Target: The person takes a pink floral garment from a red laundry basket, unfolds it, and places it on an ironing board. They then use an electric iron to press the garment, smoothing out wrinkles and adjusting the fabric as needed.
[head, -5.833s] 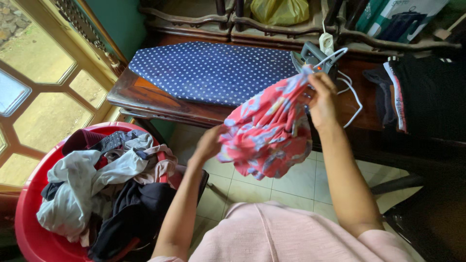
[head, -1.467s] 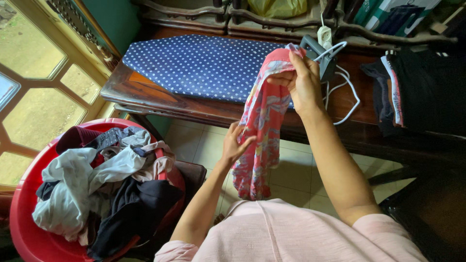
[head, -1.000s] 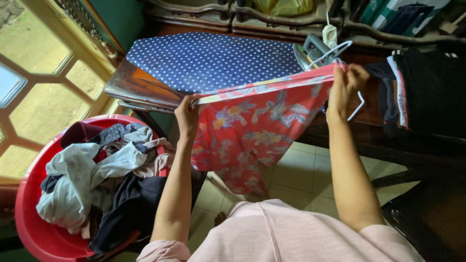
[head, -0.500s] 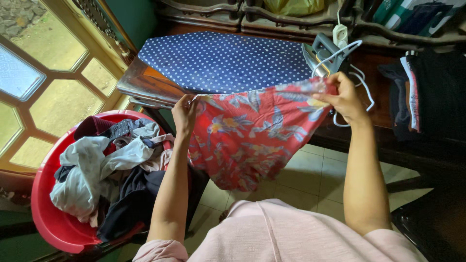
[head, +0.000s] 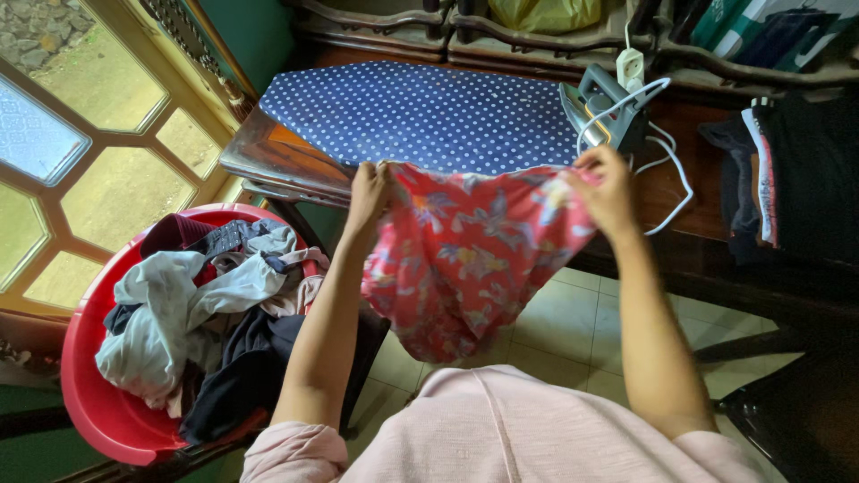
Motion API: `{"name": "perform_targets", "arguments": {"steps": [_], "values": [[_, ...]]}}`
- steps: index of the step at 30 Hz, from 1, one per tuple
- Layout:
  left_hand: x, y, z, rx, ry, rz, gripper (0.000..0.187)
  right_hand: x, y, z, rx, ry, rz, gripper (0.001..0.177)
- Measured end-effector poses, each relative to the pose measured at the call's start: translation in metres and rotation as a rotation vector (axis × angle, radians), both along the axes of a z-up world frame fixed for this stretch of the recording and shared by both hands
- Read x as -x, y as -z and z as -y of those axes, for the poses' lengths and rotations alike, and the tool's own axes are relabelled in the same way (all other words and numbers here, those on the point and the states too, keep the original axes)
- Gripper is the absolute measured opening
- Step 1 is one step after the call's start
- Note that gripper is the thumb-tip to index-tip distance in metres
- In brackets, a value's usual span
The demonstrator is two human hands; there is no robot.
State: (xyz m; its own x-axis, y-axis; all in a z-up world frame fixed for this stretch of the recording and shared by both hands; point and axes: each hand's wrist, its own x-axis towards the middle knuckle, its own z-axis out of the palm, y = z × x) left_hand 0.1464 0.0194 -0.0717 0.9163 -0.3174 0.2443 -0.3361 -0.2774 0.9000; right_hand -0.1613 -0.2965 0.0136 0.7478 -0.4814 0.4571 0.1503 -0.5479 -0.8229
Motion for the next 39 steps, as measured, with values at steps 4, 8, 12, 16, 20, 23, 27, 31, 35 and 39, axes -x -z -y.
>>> {"name": "perform_targets", "arguments": {"steps": [4,8,12,16,20,23,27,31,35,39], "values": [[0.011,-0.018,0.027,0.458,0.373,-0.417,0.038,-0.009,-0.011,-0.070,0.136,-0.085,-0.058,0.012],[0.041,-0.084,0.048,0.622,0.413,-0.568,0.032,-0.015,-0.011,-0.106,0.385,-0.128,-0.115,0.030],[0.067,-0.115,0.072,0.604,0.383,-0.515,0.025,-0.030,-0.024,-0.120,-0.037,-0.178,-0.053,0.013],[0.066,-0.128,0.089,0.791,0.269,-0.467,0.027,-0.028,-0.028,-0.118,0.132,-0.251,-0.006,0.022],[0.057,-0.141,0.090,0.892,0.232,-0.384,0.024,-0.027,-0.008,-0.121,0.601,-0.071,-0.012,0.025],[0.059,-0.144,0.098,0.902,0.273,-0.337,0.023,-0.028,0.012,-0.135,0.334,0.017,-0.149,0.023],[0.069,-0.147,0.114,0.915,0.292,-0.368,0.023,-0.047,0.045,-0.145,0.288,0.116,-0.186,0.021],[0.076,-0.156,0.115,0.933,0.304,-0.372,0.023,-0.061,0.089,-0.151,0.420,-0.018,-0.364,0.037],[0.081,-0.170,0.112,0.927,0.329,-0.308,0.026,-0.059,0.098,-0.157,0.693,0.124,-0.158,0.030],[0.091,-0.179,0.104,0.926,0.359,-0.264,0.026,-0.052,0.064,-0.163,0.518,0.229,-0.130,0.034]]}}
